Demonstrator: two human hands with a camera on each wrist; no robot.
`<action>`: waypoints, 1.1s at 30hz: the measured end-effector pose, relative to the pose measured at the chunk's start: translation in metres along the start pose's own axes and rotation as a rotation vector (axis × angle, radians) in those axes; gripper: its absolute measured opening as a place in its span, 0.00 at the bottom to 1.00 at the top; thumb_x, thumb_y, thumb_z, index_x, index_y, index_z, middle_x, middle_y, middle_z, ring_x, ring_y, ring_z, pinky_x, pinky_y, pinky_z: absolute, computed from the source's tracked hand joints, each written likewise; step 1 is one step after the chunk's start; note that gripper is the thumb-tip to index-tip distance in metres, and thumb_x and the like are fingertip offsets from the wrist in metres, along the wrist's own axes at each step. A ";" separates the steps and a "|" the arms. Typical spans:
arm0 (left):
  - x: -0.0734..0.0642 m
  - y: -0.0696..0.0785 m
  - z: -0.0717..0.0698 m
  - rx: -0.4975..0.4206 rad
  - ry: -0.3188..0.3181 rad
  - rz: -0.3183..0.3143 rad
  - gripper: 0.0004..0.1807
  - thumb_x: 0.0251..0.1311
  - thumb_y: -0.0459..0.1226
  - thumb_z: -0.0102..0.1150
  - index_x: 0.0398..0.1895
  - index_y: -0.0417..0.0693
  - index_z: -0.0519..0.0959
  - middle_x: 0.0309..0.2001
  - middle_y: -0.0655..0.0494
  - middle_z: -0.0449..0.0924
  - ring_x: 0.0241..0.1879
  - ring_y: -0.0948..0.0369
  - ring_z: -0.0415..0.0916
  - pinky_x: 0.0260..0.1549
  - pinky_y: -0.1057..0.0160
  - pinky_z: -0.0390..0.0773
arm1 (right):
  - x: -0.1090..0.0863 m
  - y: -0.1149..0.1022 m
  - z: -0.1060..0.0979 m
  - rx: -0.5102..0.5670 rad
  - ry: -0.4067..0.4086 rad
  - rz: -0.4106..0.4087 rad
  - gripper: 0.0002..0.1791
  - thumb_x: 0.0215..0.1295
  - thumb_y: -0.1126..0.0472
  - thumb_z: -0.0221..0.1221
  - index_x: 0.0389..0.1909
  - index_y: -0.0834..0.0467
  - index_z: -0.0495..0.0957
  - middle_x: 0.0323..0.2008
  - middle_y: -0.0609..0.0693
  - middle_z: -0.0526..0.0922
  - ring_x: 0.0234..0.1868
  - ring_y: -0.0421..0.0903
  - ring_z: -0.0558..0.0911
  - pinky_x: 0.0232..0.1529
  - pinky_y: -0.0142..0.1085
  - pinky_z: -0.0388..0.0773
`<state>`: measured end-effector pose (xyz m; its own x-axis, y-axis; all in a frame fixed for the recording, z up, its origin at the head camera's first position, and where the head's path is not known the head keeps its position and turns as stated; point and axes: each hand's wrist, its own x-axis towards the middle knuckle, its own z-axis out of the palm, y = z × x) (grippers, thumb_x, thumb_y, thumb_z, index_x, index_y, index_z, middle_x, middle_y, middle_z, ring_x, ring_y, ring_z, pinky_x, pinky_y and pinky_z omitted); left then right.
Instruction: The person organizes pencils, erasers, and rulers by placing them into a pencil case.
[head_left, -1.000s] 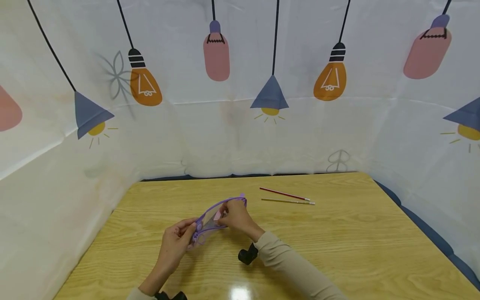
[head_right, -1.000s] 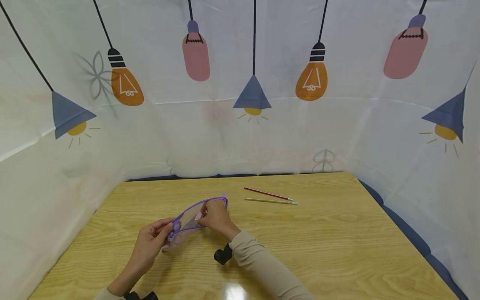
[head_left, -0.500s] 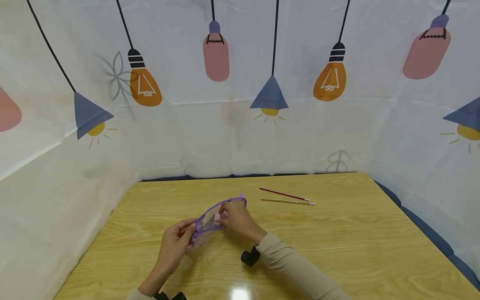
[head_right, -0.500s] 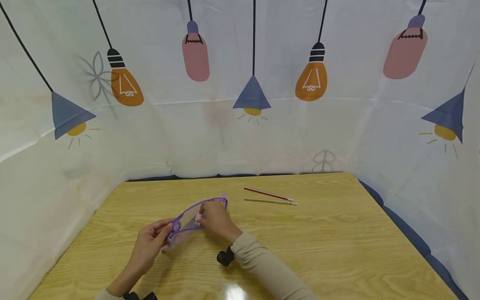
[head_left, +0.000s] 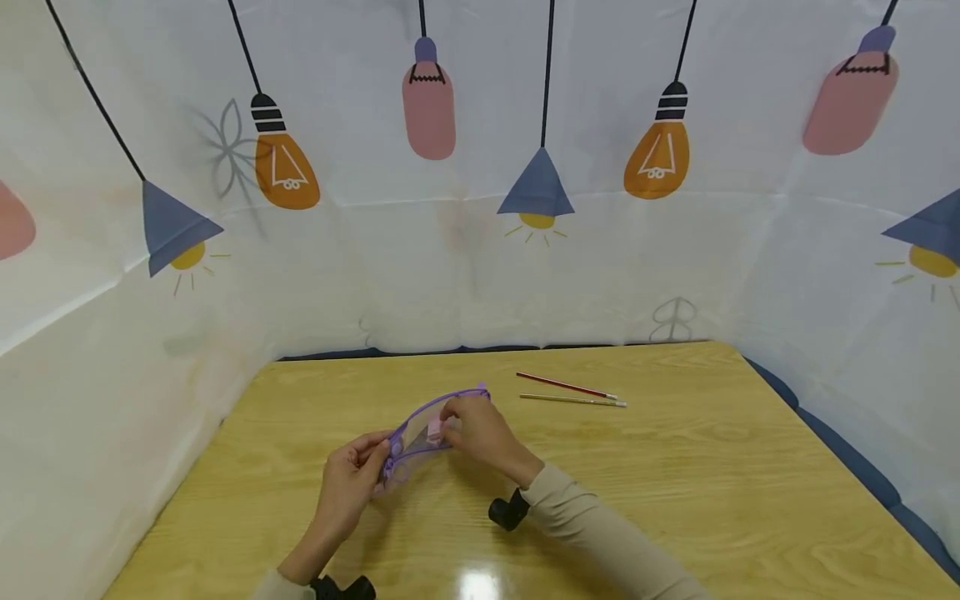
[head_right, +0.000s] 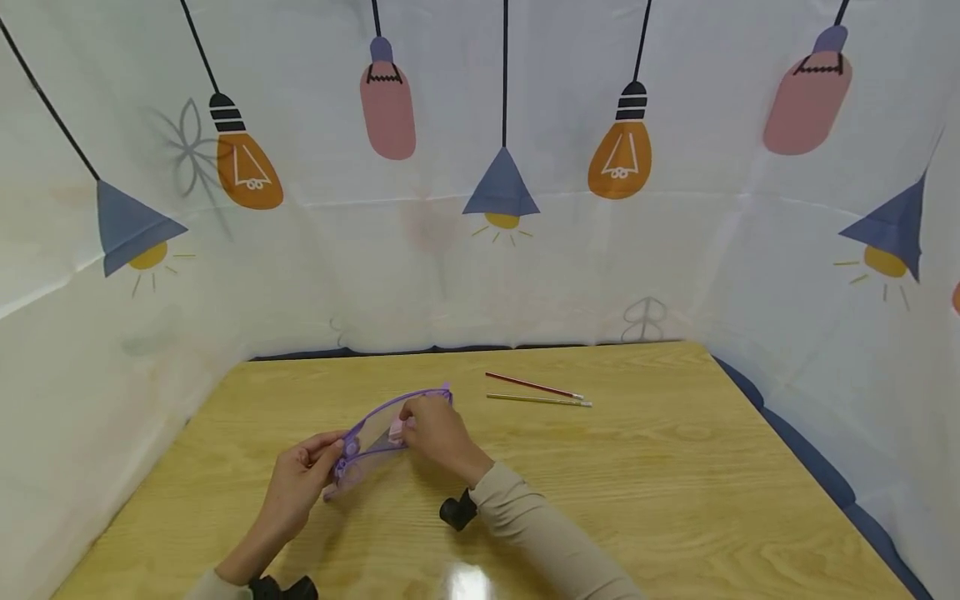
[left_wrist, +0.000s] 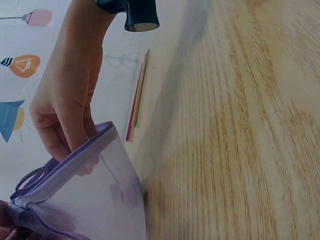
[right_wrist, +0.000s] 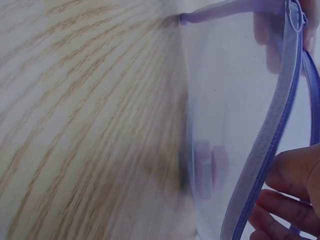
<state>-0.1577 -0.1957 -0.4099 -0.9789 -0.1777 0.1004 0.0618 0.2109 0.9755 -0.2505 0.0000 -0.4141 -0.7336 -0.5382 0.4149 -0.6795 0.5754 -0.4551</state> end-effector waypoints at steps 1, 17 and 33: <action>0.001 0.000 0.000 0.003 0.002 0.008 0.11 0.69 0.30 0.52 0.49 0.33 0.81 0.38 0.42 0.84 0.30 0.60 0.81 0.23 0.69 0.78 | 0.000 0.000 -0.001 -0.005 0.008 -0.007 0.04 0.58 0.67 0.65 0.35 0.61 0.85 0.35 0.51 0.86 0.39 0.48 0.83 0.40 0.38 0.79; 0.003 0.002 -0.002 0.038 0.010 0.002 0.12 0.70 0.31 0.52 0.50 0.35 0.81 0.34 0.46 0.84 0.22 0.64 0.74 0.16 0.70 0.69 | -0.010 0.000 -0.019 -0.045 0.037 -0.002 0.05 0.61 0.63 0.66 0.37 0.57 0.85 0.32 0.46 0.84 0.34 0.43 0.80 0.28 0.30 0.75; 0.006 -0.003 -0.001 -0.002 0.019 0.020 0.12 0.70 0.30 0.52 0.50 0.32 0.80 0.39 0.41 0.84 0.31 0.62 0.81 0.25 0.68 0.79 | -0.021 0.010 -0.039 -0.096 0.051 -0.073 0.07 0.60 0.63 0.66 0.39 0.57 0.84 0.35 0.46 0.85 0.34 0.43 0.81 0.27 0.30 0.75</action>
<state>-0.1636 -0.1982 -0.4115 -0.9737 -0.1918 0.1233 0.0813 0.2131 0.9736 -0.2422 0.0417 -0.3965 -0.6801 -0.5497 0.4850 -0.7266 0.5936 -0.3460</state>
